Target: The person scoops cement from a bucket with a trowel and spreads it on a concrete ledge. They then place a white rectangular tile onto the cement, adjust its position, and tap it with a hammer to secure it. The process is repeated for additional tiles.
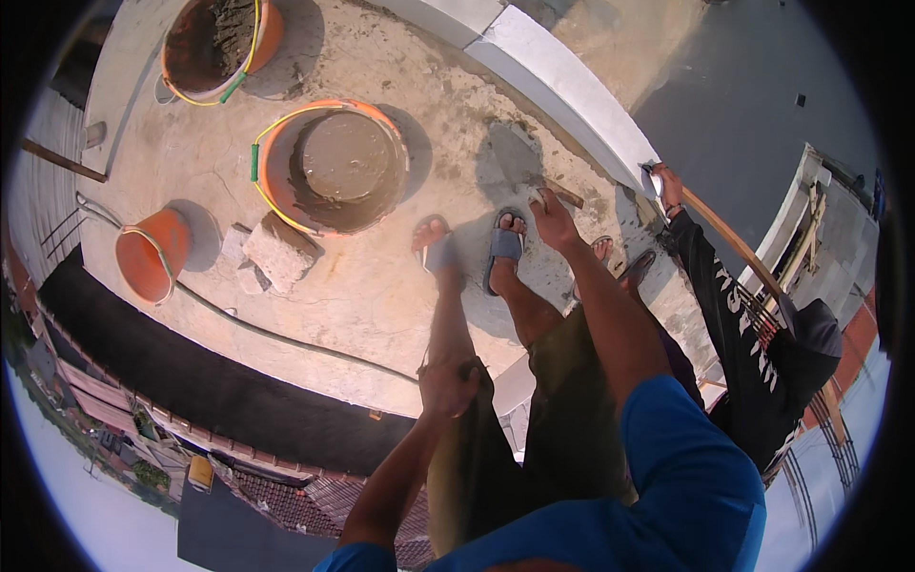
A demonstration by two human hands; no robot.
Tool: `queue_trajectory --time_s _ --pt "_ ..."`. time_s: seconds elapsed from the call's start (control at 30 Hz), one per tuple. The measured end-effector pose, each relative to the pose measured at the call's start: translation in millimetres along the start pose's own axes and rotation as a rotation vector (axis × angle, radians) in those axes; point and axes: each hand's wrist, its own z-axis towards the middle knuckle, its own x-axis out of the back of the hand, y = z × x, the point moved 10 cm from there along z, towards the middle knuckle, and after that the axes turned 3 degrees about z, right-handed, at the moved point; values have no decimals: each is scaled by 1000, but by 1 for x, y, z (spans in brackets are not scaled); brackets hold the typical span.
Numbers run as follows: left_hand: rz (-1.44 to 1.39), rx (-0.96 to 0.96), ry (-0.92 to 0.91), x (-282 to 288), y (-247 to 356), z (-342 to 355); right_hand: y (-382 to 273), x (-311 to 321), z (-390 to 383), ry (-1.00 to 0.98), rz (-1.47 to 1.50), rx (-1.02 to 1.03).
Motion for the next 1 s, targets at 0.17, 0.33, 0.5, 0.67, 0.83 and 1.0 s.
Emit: queue_trajectory --time_s 0.17,0.33,0.5,0.67,0.83,1.0 --pt "-5 -51 14 4 8 7 -37 -66 108 -104 62 -35" --pt "56 -22 8 7 30 15 -163 -127 170 -235 400 -24" --pt "-57 -78 117 11 59 34 -238 -147 219 -370 806 -170" --pt "62 -33 25 -4 81 43 -271 -157 239 -563 868 -218" --pt "117 -21 -7 -12 95 44 -317 -174 258 -615 855 -119" --pt "127 -31 41 -15 96 44 -293 -139 286 -460 832 -100"
